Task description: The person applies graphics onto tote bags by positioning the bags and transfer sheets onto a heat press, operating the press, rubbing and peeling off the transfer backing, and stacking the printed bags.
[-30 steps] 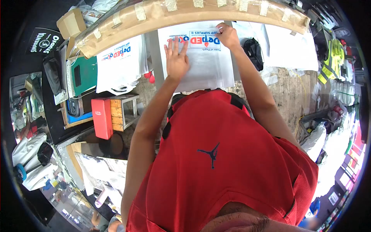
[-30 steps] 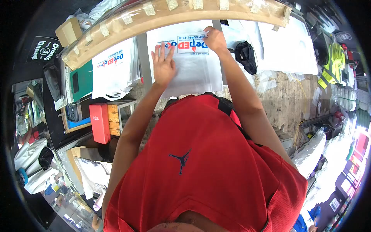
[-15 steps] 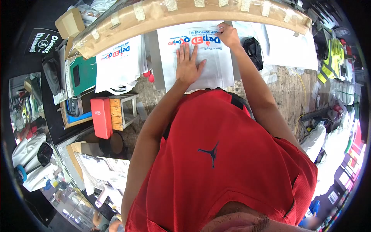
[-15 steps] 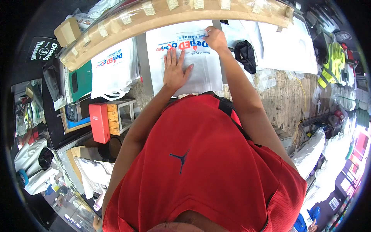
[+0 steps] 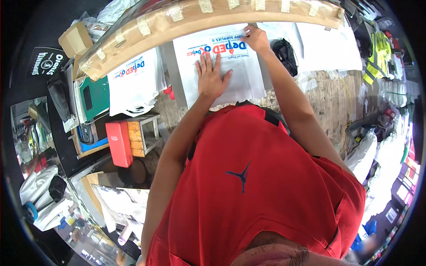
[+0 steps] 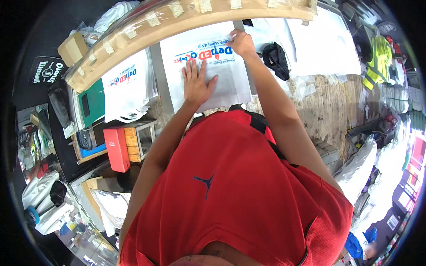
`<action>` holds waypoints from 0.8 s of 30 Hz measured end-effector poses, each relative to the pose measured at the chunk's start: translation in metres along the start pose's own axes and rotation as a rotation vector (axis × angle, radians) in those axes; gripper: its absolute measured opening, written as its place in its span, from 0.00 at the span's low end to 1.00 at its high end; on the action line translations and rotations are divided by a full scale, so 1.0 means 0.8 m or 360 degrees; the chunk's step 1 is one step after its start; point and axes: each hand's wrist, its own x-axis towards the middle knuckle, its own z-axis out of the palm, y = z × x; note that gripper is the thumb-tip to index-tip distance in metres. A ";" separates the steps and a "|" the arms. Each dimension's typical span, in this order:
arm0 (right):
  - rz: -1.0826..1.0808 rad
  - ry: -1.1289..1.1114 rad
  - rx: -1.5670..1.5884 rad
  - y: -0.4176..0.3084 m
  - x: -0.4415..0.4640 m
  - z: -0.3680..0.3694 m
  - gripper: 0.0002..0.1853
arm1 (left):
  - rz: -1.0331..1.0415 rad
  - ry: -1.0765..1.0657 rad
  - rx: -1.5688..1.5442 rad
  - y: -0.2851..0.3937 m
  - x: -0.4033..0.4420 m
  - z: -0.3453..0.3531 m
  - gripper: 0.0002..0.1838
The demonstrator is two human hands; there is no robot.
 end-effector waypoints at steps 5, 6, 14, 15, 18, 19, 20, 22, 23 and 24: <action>0.0019 0.0007 0.0050 0.006 0.000 0.002 0.22 | 0.0003 0.0030 0.0002 0.002 0.000 -0.002 0.41; 0.0007 0.0010 0.0019 0.005 0.000 0.002 0.22 | 0.0008 0.0027 0.0003 0.002 0.000 -0.001 0.41; -0.0025 0.0010 -0.0066 0.007 0.001 0.003 0.22 | -0.0003 -0.0020 0.0032 0.001 -0.001 -0.002 0.43; -0.0001 0.0003 -0.0045 0.006 0.000 0.003 0.23 | -0.0005 -0.0019 0.0032 0.001 -0.001 -0.001 0.43; 0.0031 -0.0004 -0.0022 0.004 -0.002 0.001 0.23 | -0.0023 0.0009 -0.0015 0.001 -0.002 0.000 0.44; 0.0039 -0.0002 -0.0018 0.004 -0.002 0.002 0.23 | -0.0023 0.0013 -0.0010 0.001 -0.002 0.000 0.44; 0.0037 -0.0001 -0.0019 0.004 -0.001 0.002 0.23 | -0.0024 0.0017 -0.0005 0.001 -0.002 0.000 0.44; 0.0031 0.0007 -0.0042 0.004 -0.001 0.003 0.22 | -0.0020 0.0024 -0.0012 0.001 -0.002 -0.001 0.44; 0.0034 0.0007 -0.0043 0.005 -0.002 0.003 0.22 | -0.0016 0.0032 -0.0017 0.002 -0.002 -0.001 0.44; 0.0043 0.0000 -0.0024 0.005 -0.002 0.002 0.22 | -0.0014 0.0030 -0.0020 0.002 -0.002 0.000 0.44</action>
